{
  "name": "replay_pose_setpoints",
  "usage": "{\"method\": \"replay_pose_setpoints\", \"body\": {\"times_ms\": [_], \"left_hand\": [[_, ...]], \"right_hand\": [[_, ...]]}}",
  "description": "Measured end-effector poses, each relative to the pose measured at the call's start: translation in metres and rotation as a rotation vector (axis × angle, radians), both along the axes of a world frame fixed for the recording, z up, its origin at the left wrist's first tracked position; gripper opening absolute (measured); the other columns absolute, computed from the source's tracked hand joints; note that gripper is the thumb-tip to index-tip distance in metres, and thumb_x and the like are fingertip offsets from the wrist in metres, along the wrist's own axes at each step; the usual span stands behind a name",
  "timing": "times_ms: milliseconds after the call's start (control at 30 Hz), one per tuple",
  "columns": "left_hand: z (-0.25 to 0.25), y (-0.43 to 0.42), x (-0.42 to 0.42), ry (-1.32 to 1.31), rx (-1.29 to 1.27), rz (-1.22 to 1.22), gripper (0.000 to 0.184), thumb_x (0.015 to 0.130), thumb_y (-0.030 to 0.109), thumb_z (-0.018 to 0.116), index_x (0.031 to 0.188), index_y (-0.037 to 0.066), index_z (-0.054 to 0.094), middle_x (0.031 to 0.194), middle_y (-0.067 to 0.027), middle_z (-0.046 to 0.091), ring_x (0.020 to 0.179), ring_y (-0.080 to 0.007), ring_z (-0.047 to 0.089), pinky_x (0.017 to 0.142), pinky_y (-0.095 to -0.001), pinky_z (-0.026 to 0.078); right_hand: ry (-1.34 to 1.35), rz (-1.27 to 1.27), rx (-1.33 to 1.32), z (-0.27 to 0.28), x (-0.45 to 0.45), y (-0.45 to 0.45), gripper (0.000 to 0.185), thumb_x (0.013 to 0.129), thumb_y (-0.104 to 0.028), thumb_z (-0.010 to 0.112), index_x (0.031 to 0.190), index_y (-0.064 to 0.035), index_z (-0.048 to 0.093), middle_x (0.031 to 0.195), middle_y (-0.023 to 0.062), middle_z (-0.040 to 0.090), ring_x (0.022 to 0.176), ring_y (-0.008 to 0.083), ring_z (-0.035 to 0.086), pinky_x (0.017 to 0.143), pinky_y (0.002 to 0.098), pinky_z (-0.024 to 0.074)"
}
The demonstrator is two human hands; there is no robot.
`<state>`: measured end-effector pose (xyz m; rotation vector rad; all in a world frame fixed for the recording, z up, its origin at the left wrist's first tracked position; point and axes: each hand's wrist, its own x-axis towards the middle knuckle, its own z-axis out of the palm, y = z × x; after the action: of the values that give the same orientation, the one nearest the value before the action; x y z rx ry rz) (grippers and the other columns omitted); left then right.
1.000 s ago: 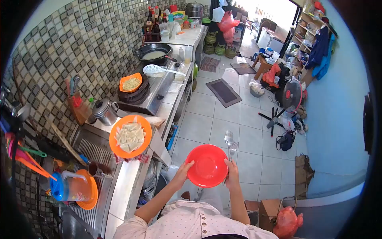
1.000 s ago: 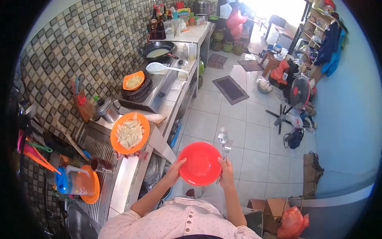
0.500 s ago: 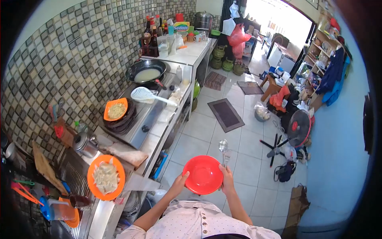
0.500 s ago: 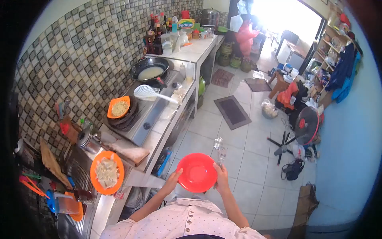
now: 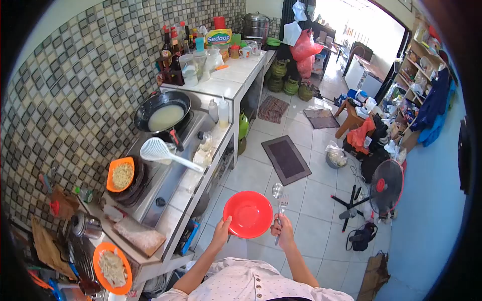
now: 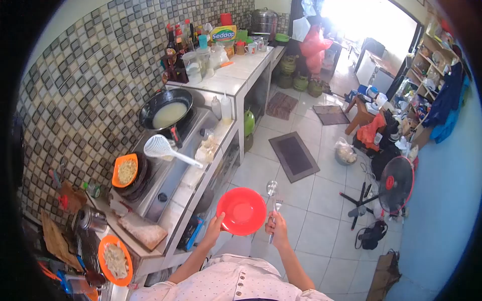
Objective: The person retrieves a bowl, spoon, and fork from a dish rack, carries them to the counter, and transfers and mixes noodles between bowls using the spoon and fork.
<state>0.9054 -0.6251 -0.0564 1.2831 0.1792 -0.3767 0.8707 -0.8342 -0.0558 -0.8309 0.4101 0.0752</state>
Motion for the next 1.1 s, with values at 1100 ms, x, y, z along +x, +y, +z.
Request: {"method": "replay_pose_setpoints", "body": {"times_ms": [1100], "left_hand": [[0.001,-0.179,0.586,-0.024,0.009,0.528,0.028,0.086,0.034,0.044,0.104,0.012,0.040,0.083,-0.0027,0.059,0.065,-0.0129,0.059,0.056,-0.0233,0.042]], "right_hand": [[-0.109,0.471,-0.324,0.049,0.577,-0.217,0.023,0.088,-0.025,0.040,0.090,-0.0041,0.049,0.056,0.0010,0.044,0.048,0.0091,0.042,0.046,0.0214,0.0337]]}}
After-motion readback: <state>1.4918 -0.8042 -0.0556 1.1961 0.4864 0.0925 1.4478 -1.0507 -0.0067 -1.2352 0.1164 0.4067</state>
